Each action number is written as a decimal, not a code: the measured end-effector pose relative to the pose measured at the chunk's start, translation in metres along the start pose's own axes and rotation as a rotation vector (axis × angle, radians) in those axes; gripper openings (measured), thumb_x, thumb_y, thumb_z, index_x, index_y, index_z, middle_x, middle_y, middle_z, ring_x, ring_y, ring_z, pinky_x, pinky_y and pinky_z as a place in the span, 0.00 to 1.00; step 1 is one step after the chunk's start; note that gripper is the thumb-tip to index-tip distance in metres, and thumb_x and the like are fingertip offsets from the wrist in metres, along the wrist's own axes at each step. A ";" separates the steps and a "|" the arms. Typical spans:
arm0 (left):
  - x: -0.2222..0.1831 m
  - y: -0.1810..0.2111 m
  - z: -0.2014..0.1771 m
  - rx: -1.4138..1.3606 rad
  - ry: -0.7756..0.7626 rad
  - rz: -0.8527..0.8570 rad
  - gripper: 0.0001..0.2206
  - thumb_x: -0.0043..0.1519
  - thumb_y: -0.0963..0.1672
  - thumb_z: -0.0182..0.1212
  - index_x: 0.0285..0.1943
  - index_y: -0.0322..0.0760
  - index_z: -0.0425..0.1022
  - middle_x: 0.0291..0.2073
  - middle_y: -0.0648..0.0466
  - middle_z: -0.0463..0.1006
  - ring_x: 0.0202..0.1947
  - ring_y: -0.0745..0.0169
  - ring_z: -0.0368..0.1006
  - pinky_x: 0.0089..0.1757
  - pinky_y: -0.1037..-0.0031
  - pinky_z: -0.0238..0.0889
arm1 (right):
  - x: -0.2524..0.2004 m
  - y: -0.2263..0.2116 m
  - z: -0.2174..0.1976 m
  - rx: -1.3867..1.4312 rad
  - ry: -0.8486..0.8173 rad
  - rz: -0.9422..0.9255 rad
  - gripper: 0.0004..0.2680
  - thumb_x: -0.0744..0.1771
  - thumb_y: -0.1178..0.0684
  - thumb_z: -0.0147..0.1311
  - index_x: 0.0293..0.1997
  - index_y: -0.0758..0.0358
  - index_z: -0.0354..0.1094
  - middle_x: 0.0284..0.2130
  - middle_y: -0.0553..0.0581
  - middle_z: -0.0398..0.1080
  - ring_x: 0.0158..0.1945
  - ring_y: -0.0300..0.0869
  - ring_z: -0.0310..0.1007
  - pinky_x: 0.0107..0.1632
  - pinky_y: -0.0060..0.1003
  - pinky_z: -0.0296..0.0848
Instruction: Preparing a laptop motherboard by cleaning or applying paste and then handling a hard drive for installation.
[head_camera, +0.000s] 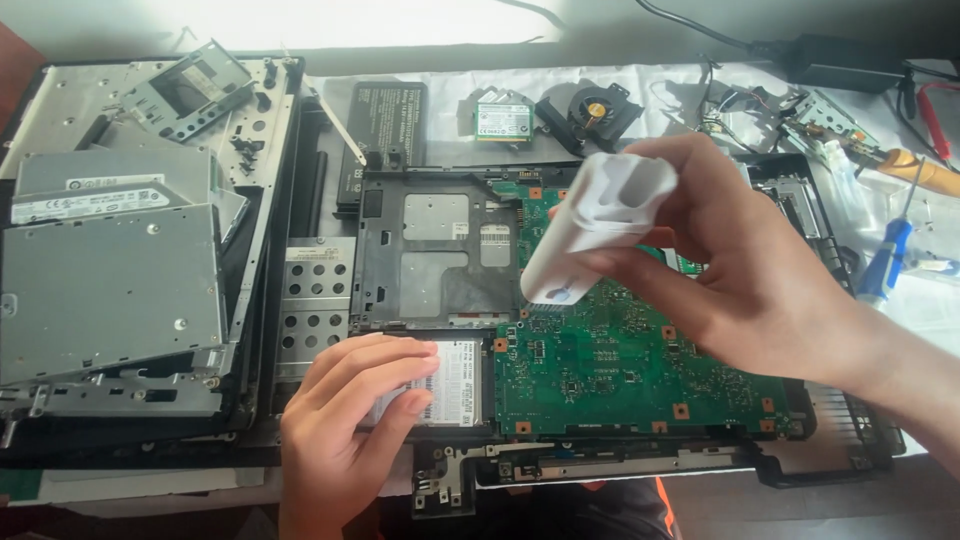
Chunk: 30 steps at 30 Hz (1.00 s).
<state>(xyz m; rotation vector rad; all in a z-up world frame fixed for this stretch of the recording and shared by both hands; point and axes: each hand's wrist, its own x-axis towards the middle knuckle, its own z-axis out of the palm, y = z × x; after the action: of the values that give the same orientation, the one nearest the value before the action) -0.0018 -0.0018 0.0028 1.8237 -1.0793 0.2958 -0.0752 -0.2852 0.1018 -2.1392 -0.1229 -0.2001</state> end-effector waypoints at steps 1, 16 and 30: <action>0.000 0.000 0.000 0.001 0.002 0.000 0.05 0.63 0.41 0.58 0.42 0.36 0.80 0.42 0.53 0.84 0.46 0.57 0.81 0.52 0.67 0.73 | -0.006 0.005 -0.003 -0.011 0.035 0.065 0.17 0.67 0.58 0.53 0.60 0.67 0.54 0.47 0.59 0.71 0.48 0.44 0.79 0.48 0.37 0.83; -0.002 0.003 0.005 0.042 -0.006 -0.023 0.07 0.63 0.40 0.56 0.41 0.32 0.80 0.41 0.49 0.84 0.45 0.55 0.80 0.52 0.67 0.74 | -0.079 0.032 -0.059 -0.087 0.254 0.222 0.19 0.64 0.67 0.52 0.60 0.71 0.48 0.49 0.70 0.74 0.56 0.51 0.79 0.54 0.44 0.81; -0.002 0.005 0.008 0.060 0.043 -0.034 0.07 0.63 0.40 0.55 0.40 0.34 0.81 0.41 0.51 0.84 0.44 0.57 0.80 0.50 0.71 0.74 | -0.074 0.039 -0.069 -0.291 0.330 0.118 0.17 0.65 0.68 0.56 0.58 0.74 0.52 0.49 0.70 0.74 0.49 0.49 0.81 0.38 0.35 0.82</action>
<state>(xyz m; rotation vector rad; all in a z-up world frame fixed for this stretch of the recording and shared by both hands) -0.0088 -0.0083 0.0006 1.8786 -1.0189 0.3487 -0.1476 -0.3653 0.0925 -2.3581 0.2381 -0.5245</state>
